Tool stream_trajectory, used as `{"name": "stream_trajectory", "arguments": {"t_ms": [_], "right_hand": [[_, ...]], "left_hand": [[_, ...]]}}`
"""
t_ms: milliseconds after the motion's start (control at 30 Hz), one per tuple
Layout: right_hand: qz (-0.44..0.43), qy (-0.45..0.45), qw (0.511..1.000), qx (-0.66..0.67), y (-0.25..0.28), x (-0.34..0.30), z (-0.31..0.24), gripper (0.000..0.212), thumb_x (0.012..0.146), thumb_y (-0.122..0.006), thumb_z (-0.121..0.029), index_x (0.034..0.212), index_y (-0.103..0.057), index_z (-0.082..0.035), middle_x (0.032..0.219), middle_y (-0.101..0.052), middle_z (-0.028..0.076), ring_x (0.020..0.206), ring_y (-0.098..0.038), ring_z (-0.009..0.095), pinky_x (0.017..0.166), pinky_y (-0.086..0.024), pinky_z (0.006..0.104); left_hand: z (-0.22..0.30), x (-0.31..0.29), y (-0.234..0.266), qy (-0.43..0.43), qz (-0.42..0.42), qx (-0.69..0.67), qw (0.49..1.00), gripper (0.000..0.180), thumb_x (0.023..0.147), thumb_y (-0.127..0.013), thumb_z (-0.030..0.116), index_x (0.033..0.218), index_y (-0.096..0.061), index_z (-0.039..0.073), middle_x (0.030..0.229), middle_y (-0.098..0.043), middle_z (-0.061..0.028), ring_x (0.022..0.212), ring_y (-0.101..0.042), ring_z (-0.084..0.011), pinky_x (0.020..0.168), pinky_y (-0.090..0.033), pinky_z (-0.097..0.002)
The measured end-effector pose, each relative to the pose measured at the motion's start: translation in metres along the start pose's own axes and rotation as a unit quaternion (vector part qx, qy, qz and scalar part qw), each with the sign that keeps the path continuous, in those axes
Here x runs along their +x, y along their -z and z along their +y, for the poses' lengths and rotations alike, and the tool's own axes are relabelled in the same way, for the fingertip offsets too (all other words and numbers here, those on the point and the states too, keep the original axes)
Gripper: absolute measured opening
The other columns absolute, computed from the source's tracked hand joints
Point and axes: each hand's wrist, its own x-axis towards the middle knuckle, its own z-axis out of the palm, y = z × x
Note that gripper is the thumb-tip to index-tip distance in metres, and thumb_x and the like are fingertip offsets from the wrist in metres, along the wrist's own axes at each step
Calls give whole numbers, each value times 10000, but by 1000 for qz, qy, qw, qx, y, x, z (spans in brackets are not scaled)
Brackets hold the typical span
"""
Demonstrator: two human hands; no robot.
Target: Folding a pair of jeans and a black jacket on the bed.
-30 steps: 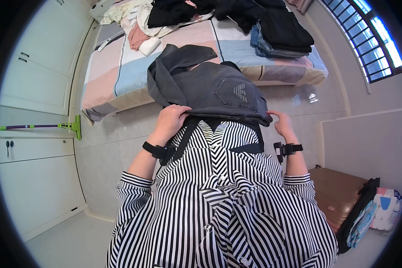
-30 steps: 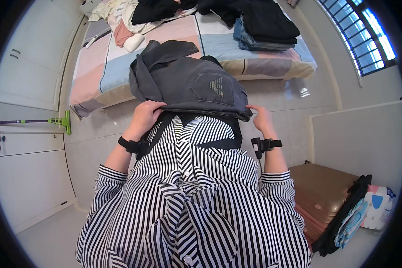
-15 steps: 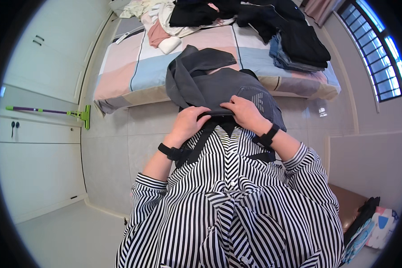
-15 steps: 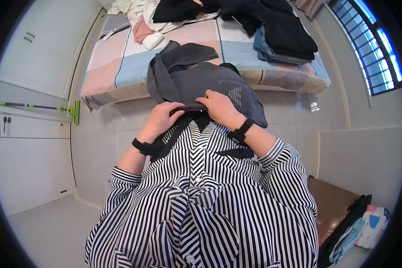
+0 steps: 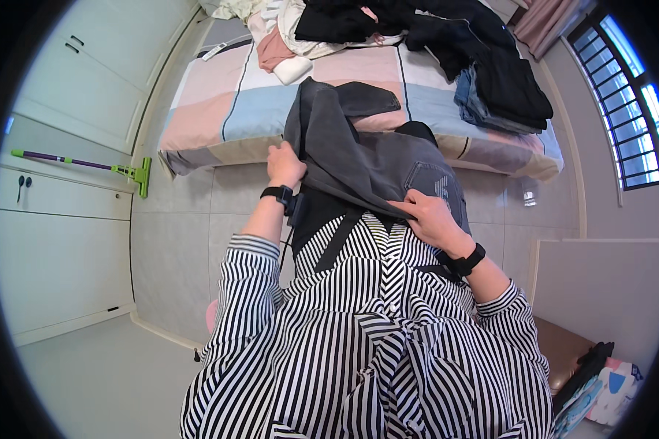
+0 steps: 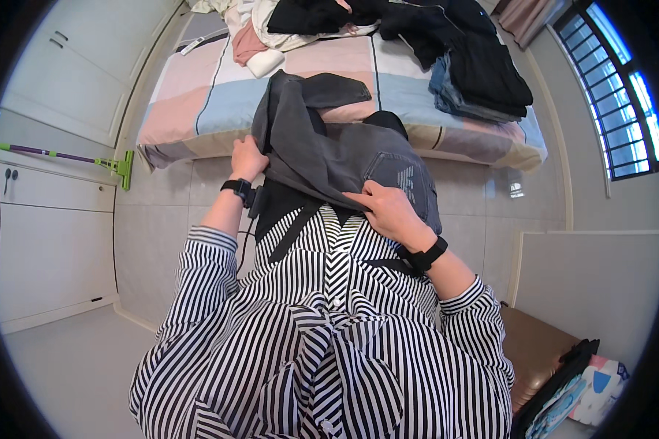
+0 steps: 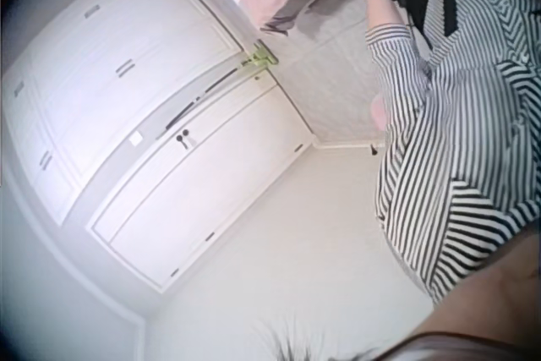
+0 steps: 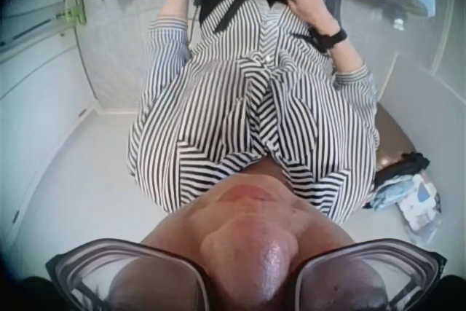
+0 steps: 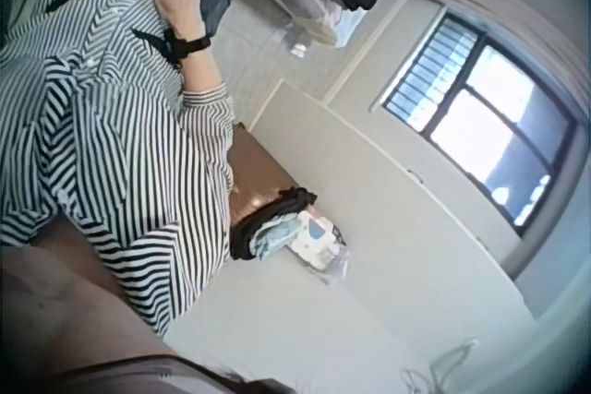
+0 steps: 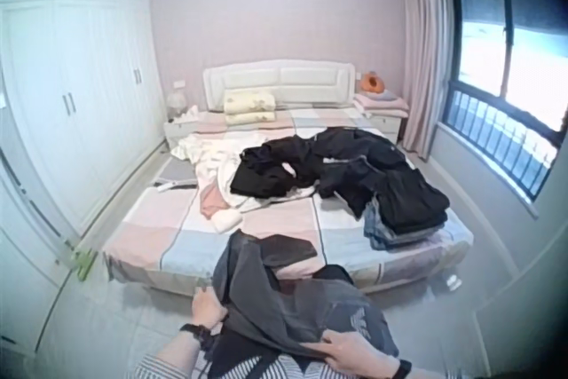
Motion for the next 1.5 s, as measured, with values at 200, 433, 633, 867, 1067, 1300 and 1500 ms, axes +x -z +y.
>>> {"name": "stream_trajectory", "arguments": {"t_ms": [200, 433, 633, 867, 1067, 1300, 1500], "right_hand": [[24, -25, 999, 11, -1, -4, 4, 523, 698, -578, 32, 1186, -657, -138, 827, -542, 96, 748, -600, 279, 666, -498, 374], [30, -22, 999, 27, 0, 3, 0, 534, 691, -577, 47, 1180, -662, -149, 819, -537, 96, 747, -598, 278, 670, -497, 372], [49, -47, 997, 22, -4, 4, 21, 552, 685, -571, 58, 1181, -664, -167, 823, -539, 93, 750, -600, 274, 665, -493, 368], [109, -64, 991, 35, 24, 14, 12, 563, 677, -554, 75, 1164, -678, -181, 807, -518, 96, 741, -577, 282, 674, -479, 370], [225, -152, 961, 49, 45, -7, 29, 528, 707, -514, 107, 1146, -686, -130, 830, -534, 103, 790, -582, 250, 743, -469, 286], [310, -173, 932, 77, 47, -35, 69, 448, 746, -534, 113, 1134, -674, -62, 848, -555, 102, 820, -583, 232, 780, -456, 272], [287, -177, 937, 93, 37, -39, 57, 433, 748, -538, 112, 1126, -673, -47, 828, -533, 105, 789, -562, 230, 743, -450, 270]], "left_hand": [[-56, 52, 5, 104, -65, -101, 987, 212, 697, -611, 148, 697, -710, -39, 635, -670, -188, 666, -697, -328, 712, -545, -412], [-248, 30, -107, 368, -17, -545, 753, 227, 774, -598, 148, 865, -637, -57, 806, -640, -160, 546, -598, -252, 482, -528, -377], [-231, -57, -159, 462, -272, -600, 594, 239, 942, -472, 277, 825, -568, 92, 620, -596, -72, 416, -531, -200, 364, -438, -316], [-211, -11, -73, 450, -179, -684, 545, 239, 974, -513, 270, 890, -578, 55, 672, -622, -71, 435, -552, -166, 402, -496, -259], [-166, -3, -29, 341, -339, -593, 646, 340, 958, -575, 331, 911, -593, -5, 654, -609, -52, 474, -559, -106, 438, -482, -188], [-112, -58, -27, 360, -439, -543, 619, 384, 940, -605, 362, 872, -620, -16, 716, -661, -41, 459, -534, -91, 434, -442, -194], [-57, -36, 24, 50, -214, -243, 945, 493, 952, -559, 447, 632, -611, 76, 490, -507, 20, 389, -440, -90, 403, -333, -231]]}}
